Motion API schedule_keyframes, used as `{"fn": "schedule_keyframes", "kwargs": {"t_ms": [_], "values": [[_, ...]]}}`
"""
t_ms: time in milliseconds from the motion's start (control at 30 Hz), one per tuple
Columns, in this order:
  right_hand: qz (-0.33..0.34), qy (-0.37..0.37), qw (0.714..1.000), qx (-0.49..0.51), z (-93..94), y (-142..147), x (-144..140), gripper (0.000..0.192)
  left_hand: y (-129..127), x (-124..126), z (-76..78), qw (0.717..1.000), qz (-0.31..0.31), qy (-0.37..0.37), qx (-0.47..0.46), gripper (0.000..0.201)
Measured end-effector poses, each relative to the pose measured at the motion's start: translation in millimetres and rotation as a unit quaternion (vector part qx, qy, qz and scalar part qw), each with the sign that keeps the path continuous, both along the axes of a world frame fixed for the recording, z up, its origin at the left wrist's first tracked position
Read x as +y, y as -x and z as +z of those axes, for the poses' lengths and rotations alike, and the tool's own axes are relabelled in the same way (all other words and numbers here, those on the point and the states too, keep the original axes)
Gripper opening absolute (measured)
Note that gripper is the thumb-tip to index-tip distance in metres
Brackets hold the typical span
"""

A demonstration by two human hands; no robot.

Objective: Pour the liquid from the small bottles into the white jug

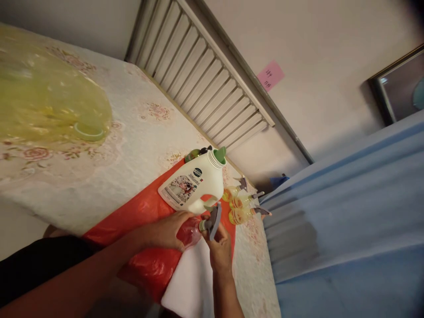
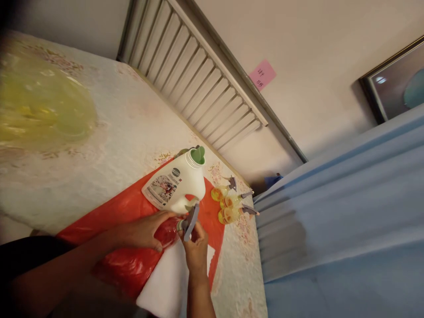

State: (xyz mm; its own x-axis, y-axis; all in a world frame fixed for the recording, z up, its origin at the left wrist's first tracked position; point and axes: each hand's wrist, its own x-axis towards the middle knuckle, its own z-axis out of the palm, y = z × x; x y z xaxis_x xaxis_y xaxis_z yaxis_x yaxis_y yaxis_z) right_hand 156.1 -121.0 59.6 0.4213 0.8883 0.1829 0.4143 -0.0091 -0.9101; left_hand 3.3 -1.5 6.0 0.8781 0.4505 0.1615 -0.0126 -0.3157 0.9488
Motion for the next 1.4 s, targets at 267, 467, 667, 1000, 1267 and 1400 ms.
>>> {"fn": "schedule_keyframes", "kwargs": {"t_ms": [267,467,667,1000,1267,1400], "values": [[-0.06,-0.015,0.998,-0.022,-3.0,10,5,0.035,0,0,1.9,1.0,0.003,0.004,0.014,0.085],[0.014,-0.013,0.999,0.035,-2.0,5,-2,0.031,1,0,5.3,1.0,-0.007,0.016,0.007,0.087],[-0.109,-0.024,0.993,-0.04,-1.9,19,6,0.027,0,0,1.2,1.0,0.002,0.007,0.011,0.085],[-0.038,-0.005,0.999,0.038,-1.9,13,0,0.023,1,-1,3.1,1.0,0.002,0.016,0.002,0.083],[-0.053,-0.033,0.998,0.022,0.7,23,2,0.025,-5,2,-12.5,1.0,-0.003,0.015,-0.006,0.087],[-0.011,-0.027,0.999,0.042,0.5,18,-1,0.024,-4,3,-8.6,1.0,-0.009,0.012,0.007,0.088]]}}
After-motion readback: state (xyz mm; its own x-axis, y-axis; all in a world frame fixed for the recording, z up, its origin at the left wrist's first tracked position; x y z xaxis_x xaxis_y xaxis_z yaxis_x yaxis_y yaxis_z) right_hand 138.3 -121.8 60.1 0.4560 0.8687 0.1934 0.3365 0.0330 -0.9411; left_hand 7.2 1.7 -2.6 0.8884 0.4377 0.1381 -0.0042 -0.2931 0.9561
